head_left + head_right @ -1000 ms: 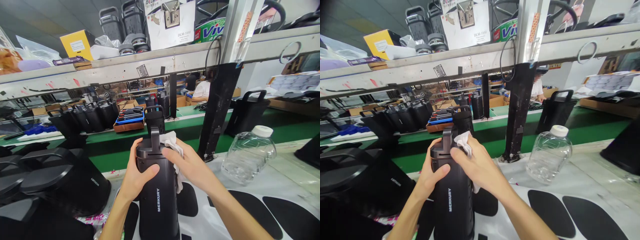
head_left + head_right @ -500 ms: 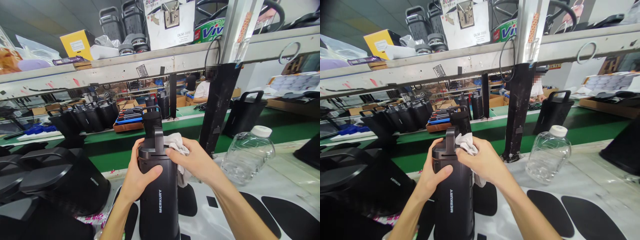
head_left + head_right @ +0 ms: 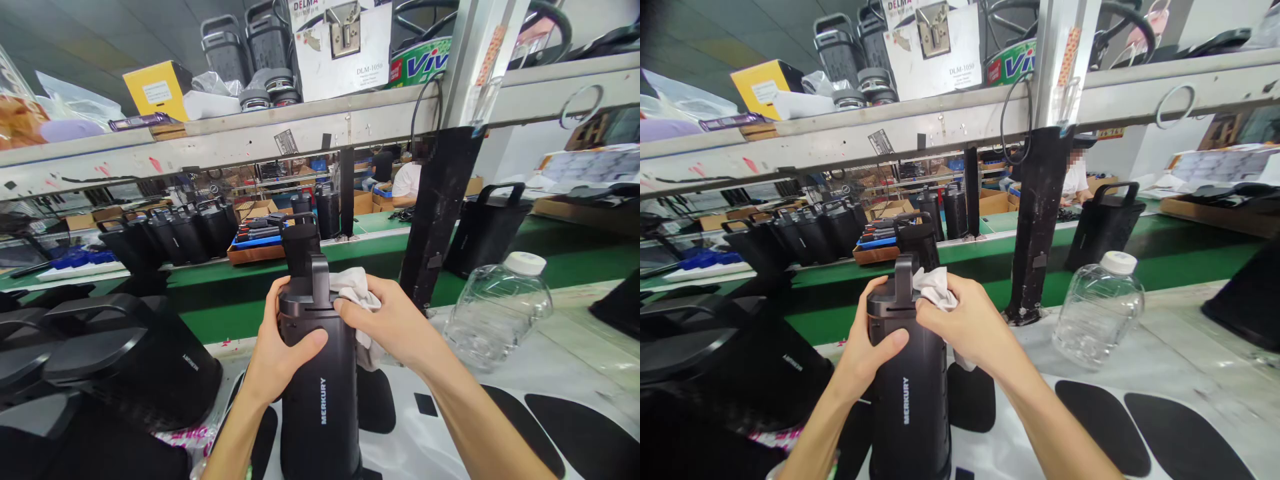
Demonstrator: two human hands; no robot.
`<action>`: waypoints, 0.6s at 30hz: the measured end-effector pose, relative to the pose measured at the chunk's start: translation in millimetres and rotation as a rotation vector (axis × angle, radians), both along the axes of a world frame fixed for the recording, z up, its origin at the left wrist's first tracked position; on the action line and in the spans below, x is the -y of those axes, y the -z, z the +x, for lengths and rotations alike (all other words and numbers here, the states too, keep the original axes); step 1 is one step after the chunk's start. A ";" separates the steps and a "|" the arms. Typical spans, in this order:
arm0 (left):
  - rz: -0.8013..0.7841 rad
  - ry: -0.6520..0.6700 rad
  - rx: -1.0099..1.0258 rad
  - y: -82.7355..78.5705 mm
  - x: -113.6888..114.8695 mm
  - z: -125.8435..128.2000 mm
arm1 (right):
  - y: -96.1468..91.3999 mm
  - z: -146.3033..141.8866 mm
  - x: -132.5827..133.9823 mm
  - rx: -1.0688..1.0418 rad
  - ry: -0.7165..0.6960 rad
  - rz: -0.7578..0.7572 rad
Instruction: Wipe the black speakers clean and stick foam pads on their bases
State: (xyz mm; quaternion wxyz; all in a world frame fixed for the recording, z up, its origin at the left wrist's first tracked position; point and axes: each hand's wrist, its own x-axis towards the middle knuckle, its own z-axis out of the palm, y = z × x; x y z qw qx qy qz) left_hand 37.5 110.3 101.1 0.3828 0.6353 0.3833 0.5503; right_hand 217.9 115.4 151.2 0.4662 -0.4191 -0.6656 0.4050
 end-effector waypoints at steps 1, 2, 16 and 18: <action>-0.003 -0.004 0.003 -0.6 0.4 0.6 | 0.2 0.0 0.1 0.004 -0.004 -0.002; -0.005 -0.005 0.006 -1.1 0.9 1.1 | 0.4 0.0 0.0 0.006 -0.009 -0.002; -0.033 -0.018 0.038 -3.2 2.3 3.3 | 2.2 2.2 -3.8 -0.001 -0.021 0.045; -0.034 -0.021 0.046 -3.9 3.1 3.7 | 5.0 2.7 -5.9 -0.023 0.014 0.062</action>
